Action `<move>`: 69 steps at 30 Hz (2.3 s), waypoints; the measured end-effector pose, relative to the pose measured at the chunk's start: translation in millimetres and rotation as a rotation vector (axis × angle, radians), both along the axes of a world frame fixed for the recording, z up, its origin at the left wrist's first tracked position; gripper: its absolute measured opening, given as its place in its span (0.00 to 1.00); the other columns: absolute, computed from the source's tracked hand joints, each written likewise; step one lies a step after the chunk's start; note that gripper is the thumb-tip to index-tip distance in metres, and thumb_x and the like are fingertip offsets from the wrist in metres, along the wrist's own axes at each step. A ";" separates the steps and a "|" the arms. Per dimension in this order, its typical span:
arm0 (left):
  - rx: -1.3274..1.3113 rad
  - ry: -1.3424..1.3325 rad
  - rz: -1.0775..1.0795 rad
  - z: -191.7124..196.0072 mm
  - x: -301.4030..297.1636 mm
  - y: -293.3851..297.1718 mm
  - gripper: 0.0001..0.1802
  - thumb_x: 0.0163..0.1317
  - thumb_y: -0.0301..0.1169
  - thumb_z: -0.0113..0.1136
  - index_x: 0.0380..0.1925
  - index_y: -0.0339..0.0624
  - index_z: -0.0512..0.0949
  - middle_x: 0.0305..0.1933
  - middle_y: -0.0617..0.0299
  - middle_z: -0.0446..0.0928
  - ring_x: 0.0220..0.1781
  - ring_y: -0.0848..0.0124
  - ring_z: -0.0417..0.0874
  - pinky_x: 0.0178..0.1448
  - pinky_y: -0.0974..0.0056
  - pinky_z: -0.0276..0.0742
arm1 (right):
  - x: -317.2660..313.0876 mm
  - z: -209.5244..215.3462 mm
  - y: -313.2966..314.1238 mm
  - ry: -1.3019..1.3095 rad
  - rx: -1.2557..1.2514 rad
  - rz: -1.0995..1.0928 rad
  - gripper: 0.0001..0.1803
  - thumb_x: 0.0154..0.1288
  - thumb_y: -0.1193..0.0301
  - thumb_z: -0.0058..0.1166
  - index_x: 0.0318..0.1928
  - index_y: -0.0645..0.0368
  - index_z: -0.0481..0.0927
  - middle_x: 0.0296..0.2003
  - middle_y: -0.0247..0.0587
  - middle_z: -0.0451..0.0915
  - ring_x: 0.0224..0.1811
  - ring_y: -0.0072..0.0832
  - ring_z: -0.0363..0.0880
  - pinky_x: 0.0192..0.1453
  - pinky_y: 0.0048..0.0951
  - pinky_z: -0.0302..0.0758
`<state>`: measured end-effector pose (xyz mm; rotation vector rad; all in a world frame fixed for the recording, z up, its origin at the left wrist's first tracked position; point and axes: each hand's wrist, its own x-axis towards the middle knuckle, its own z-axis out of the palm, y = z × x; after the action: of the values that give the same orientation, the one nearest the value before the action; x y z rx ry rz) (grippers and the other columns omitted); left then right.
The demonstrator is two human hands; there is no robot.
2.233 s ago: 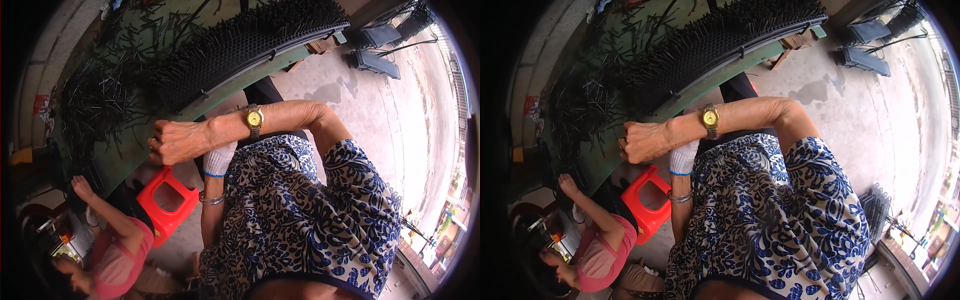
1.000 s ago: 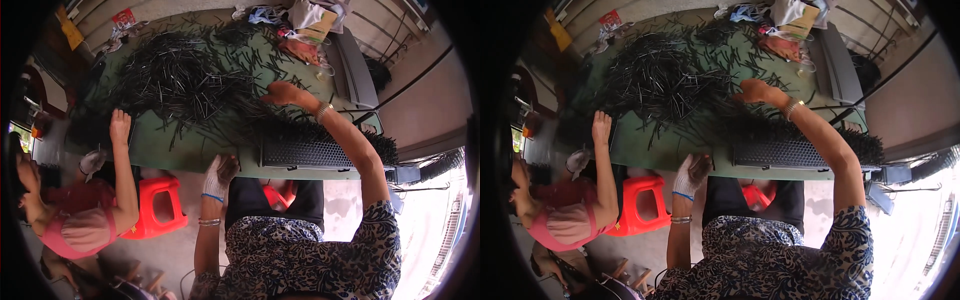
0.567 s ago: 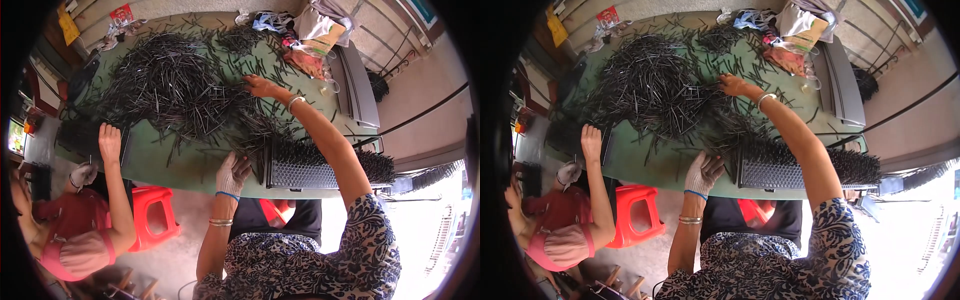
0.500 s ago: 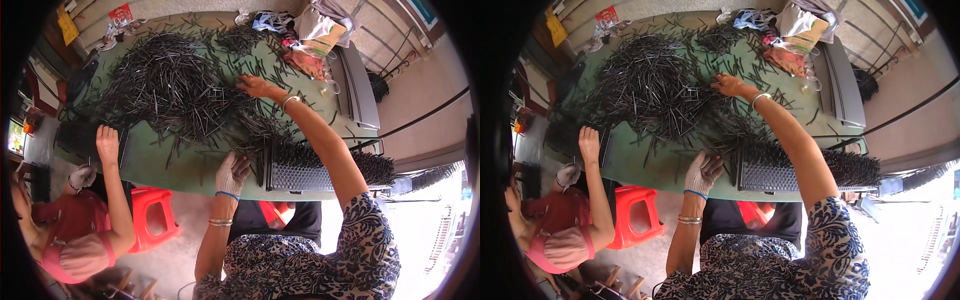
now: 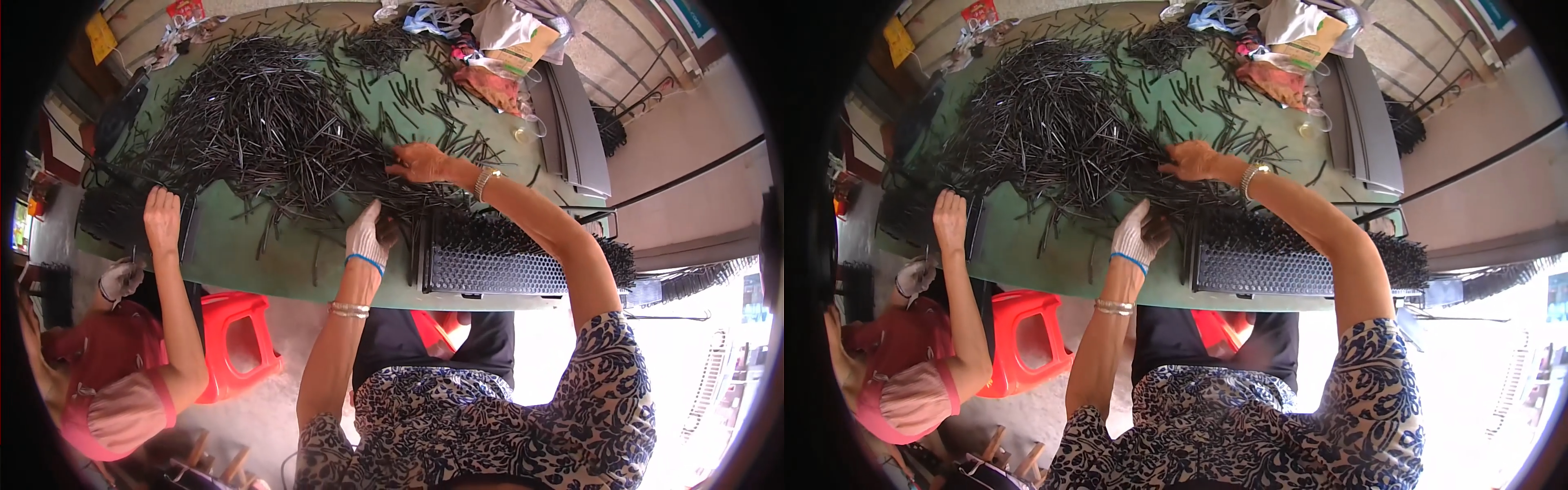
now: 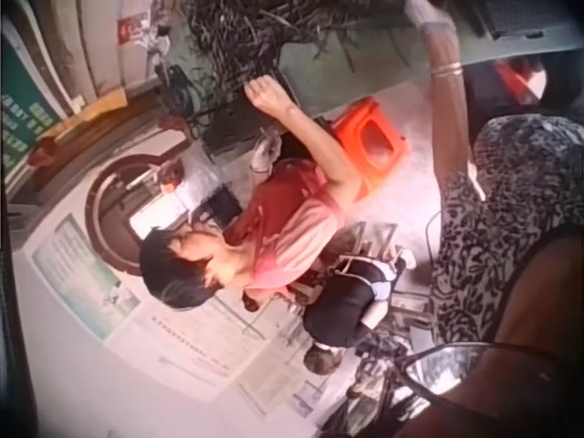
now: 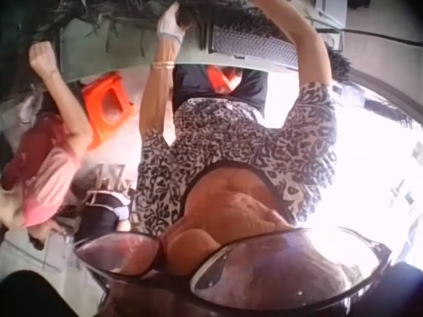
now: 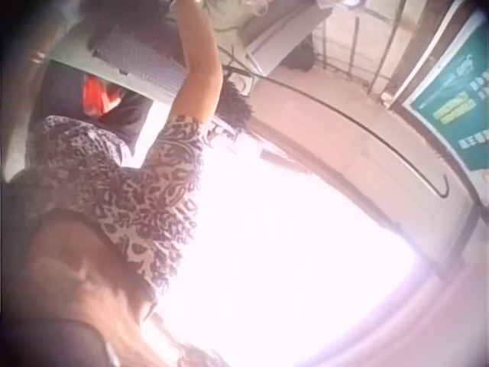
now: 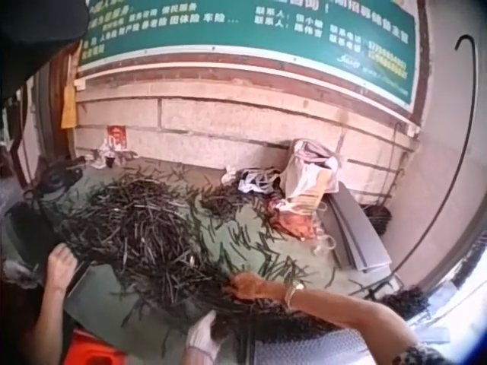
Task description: Manually inserting long flexible strips into a grid-like rack base on a workbench.
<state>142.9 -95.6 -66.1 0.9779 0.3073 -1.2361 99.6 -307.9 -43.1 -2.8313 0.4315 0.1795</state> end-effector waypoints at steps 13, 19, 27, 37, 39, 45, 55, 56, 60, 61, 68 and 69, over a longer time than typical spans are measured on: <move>0.079 0.018 0.064 -17.0 19.2 -24.2 0.25 0.63 0.52 0.61 0.47 0.41 0.75 0.42 0.55 0.74 0.43 0.58 0.76 0.51 0.47 0.74 | 30.9 12.1 29.2 0.062 0.269 -0.544 0.45 0.58 0.33 0.50 0.48 0.70 0.80 0.49 0.58 0.80 0.55 0.51 0.78 0.57 0.39 0.74; -0.217 0.042 0.127 -10.7 33.4 -68.2 0.26 0.69 0.49 0.53 0.57 0.41 0.71 0.58 0.50 0.74 0.59 0.55 0.74 0.63 0.45 0.71 | 28.1 -0.4 13.9 0.097 0.502 -0.535 0.44 0.60 0.36 0.49 0.52 0.72 0.77 0.53 0.63 0.77 0.60 0.51 0.74 0.63 0.42 0.69; -0.179 0.005 -0.016 0.4 54.4 -91.5 0.37 0.61 0.64 0.52 0.60 0.51 0.68 0.62 0.55 0.71 0.62 0.56 0.72 0.65 0.40 0.68 | 26.2 22.4 39.1 -0.145 0.198 -0.315 0.27 0.71 0.53 0.40 0.50 0.68 0.73 0.42 0.63 0.81 0.50 0.56 0.78 0.55 0.50 0.73; -0.779 0.067 0.019 63.6 60.8 -105.8 0.15 0.67 0.43 0.58 0.36 0.42 0.76 0.38 0.58 0.80 0.43 0.63 0.81 0.52 0.59 0.80 | 9.2 94.3 71.3 -0.363 -0.237 -0.153 0.20 0.67 0.63 0.45 0.50 0.67 0.72 0.55 0.56 0.75 0.60 0.47 0.72 0.64 0.50 0.63; -0.787 0.029 0.031 66.5 63.8 -106.8 0.15 0.66 0.43 0.59 0.34 0.41 0.76 0.38 0.58 0.80 0.42 0.63 0.81 0.52 0.58 0.80 | 8.8 99.3 72.3 -0.364 -0.227 -0.127 0.20 0.67 0.63 0.46 0.52 0.67 0.71 0.58 0.56 0.72 0.63 0.47 0.68 0.66 0.50 0.61; -0.526 0.135 0.151 59.9 62.2 -104.6 0.12 0.66 0.40 0.59 0.31 0.43 0.76 0.34 0.57 0.79 0.39 0.63 0.81 0.51 0.57 0.80 | -13.4 123.2 57.1 -0.302 -0.142 0.033 0.42 0.63 0.49 0.54 0.66 0.67 0.60 0.63 0.65 0.66 0.70 0.50 0.60 0.69 0.50 0.60; -0.539 0.109 0.343 62.6 69.6 -102.1 0.13 0.66 0.41 0.58 0.28 0.46 0.70 0.25 0.63 0.73 0.30 0.66 0.76 0.39 0.57 0.77 | -33.6 111.4 35.7 -0.089 0.001 0.146 0.37 0.63 0.49 0.56 0.55 0.72 0.66 0.41 0.63 0.78 0.48 0.54 0.77 0.52 0.46 0.72; -0.565 0.099 0.341 63.6 67.8 -103.6 0.14 0.66 0.41 0.58 0.28 0.46 0.70 0.25 0.63 0.73 0.31 0.66 0.76 0.40 0.57 0.77 | -34.6 113.0 35.1 0.039 0.048 0.061 0.32 0.65 0.51 0.55 0.51 0.71 0.69 0.37 0.63 0.78 0.45 0.54 0.78 0.48 0.47 0.72; -0.681 0.116 0.218 58.4 75.7 -97.9 0.16 0.68 0.46 0.53 0.30 0.46 0.71 0.25 0.62 0.77 0.34 0.59 0.80 0.44 0.46 0.79 | -40.3 98.5 36.0 -0.201 0.088 0.086 0.21 0.68 0.58 0.53 0.39 0.67 0.70 0.27 0.58 0.76 0.36 0.55 0.77 0.40 0.50 0.69; -0.677 0.152 0.212 55.7 79.4 -97.2 0.16 0.68 0.46 0.53 0.29 0.46 0.71 0.25 0.62 0.77 0.34 0.58 0.80 0.46 0.44 0.78 | -39.4 97.2 37.0 -0.173 0.071 0.083 0.19 0.68 0.59 0.53 0.39 0.66 0.70 0.27 0.57 0.77 0.36 0.55 0.77 0.40 0.49 0.70; -0.509 0.100 0.279 45.2 98.0 -85.1 0.19 0.69 0.47 0.52 0.25 0.45 0.70 0.23 0.62 0.75 0.33 0.56 0.80 0.47 0.39 0.77 | -55.2 104.3 0.8 -0.152 -0.194 0.112 0.14 0.69 0.62 0.50 0.39 0.61 0.72 0.27 0.55 0.77 0.34 0.55 0.77 0.37 0.51 0.71; -0.520 0.076 0.300 42.7 102.5 -79.6 0.21 0.69 0.49 0.52 0.24 0.46 0.70 0.21 0.64 0.73 0.30 0.59 0.79 0.45 0.41 0.78 | -58.1 101.7 -8.7 -0.180 -0.212 0.104 0.13 0.70 0.63 0.48 0.38 0.61 0.73 0.27 0.55 0.78 0.34 0.54 0.78 0.36 0.51 0.72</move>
<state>245.4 -175.2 -23.4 0.4197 0.1697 -1.0059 41.5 -316.6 58.6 -3.0450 0.2793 -0.1080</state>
